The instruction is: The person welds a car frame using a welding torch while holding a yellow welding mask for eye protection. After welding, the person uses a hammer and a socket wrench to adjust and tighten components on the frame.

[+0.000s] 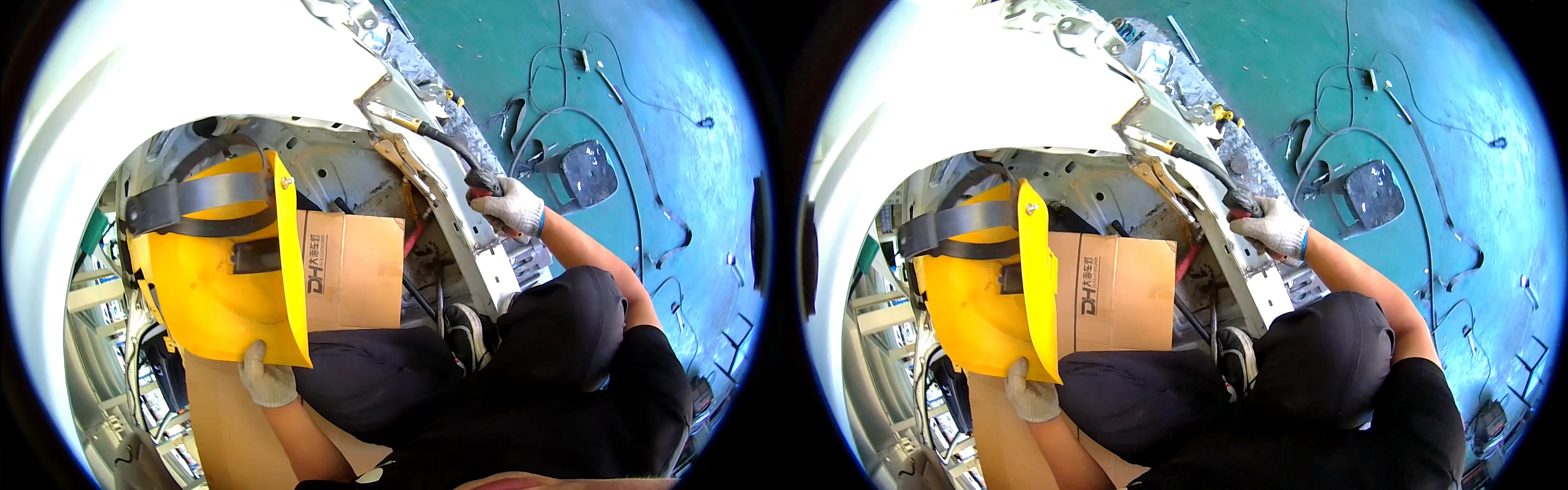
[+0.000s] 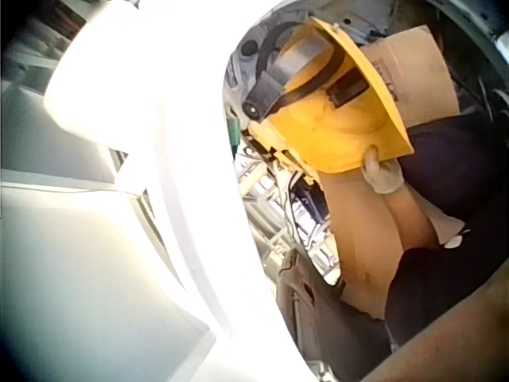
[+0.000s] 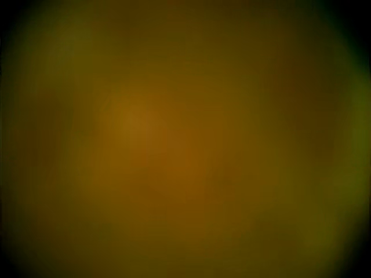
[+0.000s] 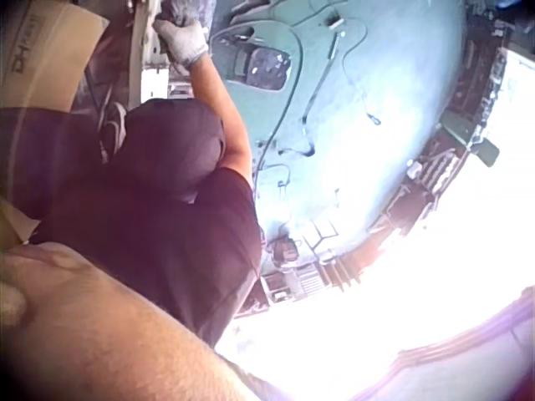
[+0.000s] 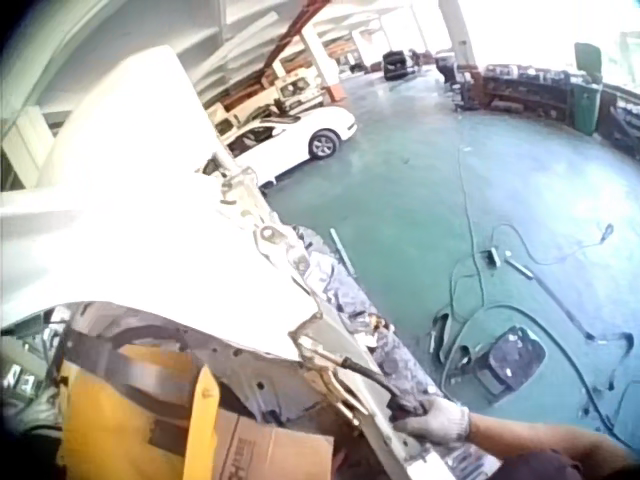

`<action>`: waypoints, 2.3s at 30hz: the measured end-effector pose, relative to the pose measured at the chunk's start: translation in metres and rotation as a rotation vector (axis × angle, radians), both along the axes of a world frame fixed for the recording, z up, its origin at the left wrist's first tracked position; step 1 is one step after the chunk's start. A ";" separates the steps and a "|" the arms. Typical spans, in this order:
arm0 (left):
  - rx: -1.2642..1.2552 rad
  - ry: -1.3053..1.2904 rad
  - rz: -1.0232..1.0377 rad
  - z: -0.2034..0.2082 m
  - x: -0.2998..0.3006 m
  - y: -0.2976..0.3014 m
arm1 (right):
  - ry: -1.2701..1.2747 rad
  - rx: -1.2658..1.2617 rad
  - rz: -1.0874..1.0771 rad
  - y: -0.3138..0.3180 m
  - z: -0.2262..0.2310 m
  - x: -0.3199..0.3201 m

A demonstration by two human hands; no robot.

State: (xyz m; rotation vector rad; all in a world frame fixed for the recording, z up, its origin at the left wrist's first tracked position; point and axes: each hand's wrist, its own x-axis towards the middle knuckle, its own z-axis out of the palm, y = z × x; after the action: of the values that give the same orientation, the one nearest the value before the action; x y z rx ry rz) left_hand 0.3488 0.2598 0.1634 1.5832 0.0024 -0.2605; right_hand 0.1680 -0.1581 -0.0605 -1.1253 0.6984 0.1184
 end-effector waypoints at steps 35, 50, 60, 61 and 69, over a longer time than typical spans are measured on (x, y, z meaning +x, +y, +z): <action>-0.334 0.278 -0.259 -0.046 -0.060 -0.153 | -0.046 -0.339 0.123 0.006 -0.010 0.005; -0.300 0.240 -0.276 -0.052 -0.053 -0.153 | -0.161 -0.084 0.033 0.008 -0.072 0.012; -0.065 0.313 -0.192 -0.064 -0.069 -0.065 | -0.003 -0.052 -0.127 -0.004 -0.017 -0.032; -0.044 0.336 -0.176 -0.065 -0.071 -0.055 | 0.006 -0.092 -0.115 -0.004 0.002 -0.031; -0.039 0.374 -0.144 -0.061 -0.076 -0.046 | -0.027 -0.138 -0.029 -0.002 -0.011 -0.007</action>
State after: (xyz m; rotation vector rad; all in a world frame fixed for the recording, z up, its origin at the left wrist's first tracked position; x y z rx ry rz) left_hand 0.2731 0.2139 0.1029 1.4778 0.1726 -0.6629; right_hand 0.1614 -0.1606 -0.0716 -1.2462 0.7072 0.0308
